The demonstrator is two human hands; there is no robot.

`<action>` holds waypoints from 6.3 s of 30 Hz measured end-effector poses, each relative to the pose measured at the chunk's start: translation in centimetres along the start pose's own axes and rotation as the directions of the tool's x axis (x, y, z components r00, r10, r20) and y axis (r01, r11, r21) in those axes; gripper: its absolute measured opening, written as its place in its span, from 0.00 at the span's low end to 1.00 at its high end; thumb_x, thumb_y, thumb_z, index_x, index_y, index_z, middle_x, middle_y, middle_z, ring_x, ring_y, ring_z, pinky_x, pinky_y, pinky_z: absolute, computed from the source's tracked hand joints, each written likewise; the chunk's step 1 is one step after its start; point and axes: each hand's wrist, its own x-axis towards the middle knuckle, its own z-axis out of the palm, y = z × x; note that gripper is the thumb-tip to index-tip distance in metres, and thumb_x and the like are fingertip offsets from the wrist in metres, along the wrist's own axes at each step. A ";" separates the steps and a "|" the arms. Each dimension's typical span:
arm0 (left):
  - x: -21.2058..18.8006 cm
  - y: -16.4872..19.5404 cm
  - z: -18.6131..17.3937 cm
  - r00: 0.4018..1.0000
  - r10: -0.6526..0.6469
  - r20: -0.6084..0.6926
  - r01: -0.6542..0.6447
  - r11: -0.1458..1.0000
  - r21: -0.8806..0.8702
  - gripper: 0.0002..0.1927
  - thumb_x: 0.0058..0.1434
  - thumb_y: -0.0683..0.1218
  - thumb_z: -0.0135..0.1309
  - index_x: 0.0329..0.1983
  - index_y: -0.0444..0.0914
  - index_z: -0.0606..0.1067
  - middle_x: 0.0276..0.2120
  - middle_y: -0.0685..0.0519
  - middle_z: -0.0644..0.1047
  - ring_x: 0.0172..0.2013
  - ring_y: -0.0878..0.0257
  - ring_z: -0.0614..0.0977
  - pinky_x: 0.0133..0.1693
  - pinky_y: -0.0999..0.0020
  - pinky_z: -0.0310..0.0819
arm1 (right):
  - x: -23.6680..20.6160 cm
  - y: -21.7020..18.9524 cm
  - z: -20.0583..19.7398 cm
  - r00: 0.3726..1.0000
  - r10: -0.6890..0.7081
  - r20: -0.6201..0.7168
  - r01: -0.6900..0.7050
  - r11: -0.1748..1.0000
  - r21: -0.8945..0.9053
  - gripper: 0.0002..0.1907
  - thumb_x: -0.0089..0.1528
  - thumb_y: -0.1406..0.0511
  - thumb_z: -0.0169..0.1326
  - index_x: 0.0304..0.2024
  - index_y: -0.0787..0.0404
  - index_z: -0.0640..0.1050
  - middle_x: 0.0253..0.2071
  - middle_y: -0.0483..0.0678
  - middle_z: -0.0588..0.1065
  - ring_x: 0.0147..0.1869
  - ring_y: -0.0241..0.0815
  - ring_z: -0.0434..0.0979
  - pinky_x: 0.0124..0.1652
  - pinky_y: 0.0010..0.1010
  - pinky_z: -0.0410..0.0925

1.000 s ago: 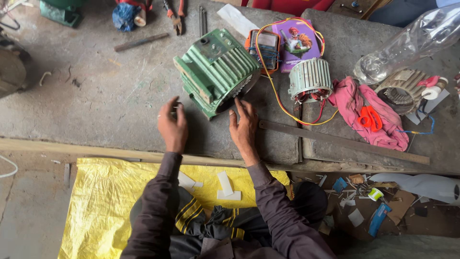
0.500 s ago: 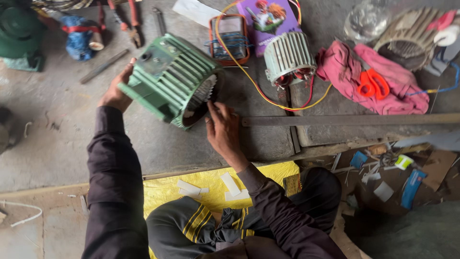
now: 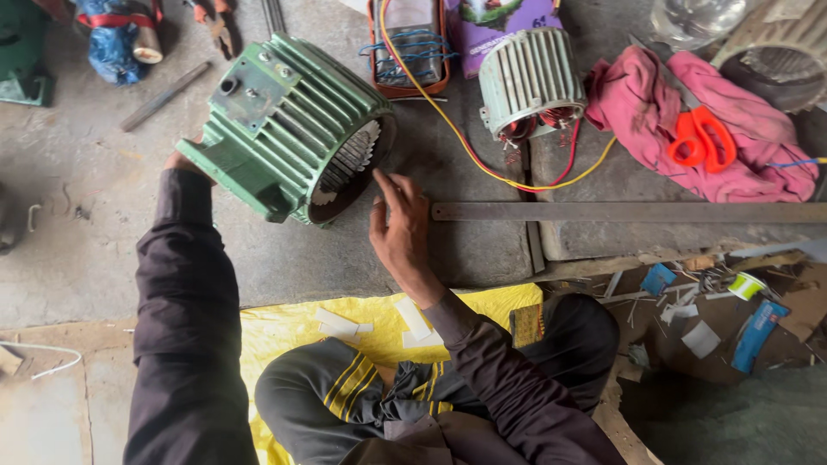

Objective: The person sits on the floor and inserts thin white insulating strips into the slots of a green electric motor stator housing, pressing each strip in by hand and reaching for new strips from the ledge. They occasionally reposition the motor housing while fitting the strips.

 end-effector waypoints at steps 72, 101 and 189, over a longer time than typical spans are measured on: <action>-29.4 6.7 33.3 0.941 -0.137 -0.311 -0.155 0.641 -0.752 0.18 0.68 0.46 0.58 0.58 0.33 0.78 0.46 0.55 0.78 0.45 0.69 0.79 0.48 0.73 0.74 | -16.7 7.9 -9.6 0.320 0.258 0.912 -0.937 0.231 0.263 0.08 0.64 0.68 0.60 0.44 0.67 0.79 0.32 0.45 0.78 0.34 0.36 0.75 0.35 0.26 0.67; -31.7 15.0 30.2 0.972 0.171 -0.163 -0.236 0.726 -0.646 0.17 0.63 0.44 0.65 0.53 0.32 0.80 0.48 0.51 0.79 0.51 0.63 0.80 0.54 0.67 0.75 | -15.9 -2.2 -16.4 0.762 -0.493 0.420 0.429 0.870 0.244 0.40 0.69 0.34 0.33 0.71 0.48 0.70 0.73 0.55 0.62 0.74 0.55 0.64 0.70 0.50 0.62; -26.8 15.9 34.8 0.882 0.046 -0.469 -0.291 0.836 -0.465 0.10 0.61 0.45 0.66 0.41 0.33 0.83 0.36 0.51 0.84 0.40 0.64 0.84 0.45 0.67 0.77 | -12.7 -2.7 -17.2 0.930 -0.082 0.357 0.037 0.991 0.131 0.15 0.60 0.66 0.64 0.48 0.66 0.83 0.45 0.52 0.82 0.48 0.44 0.82 0.47 0.32 0.73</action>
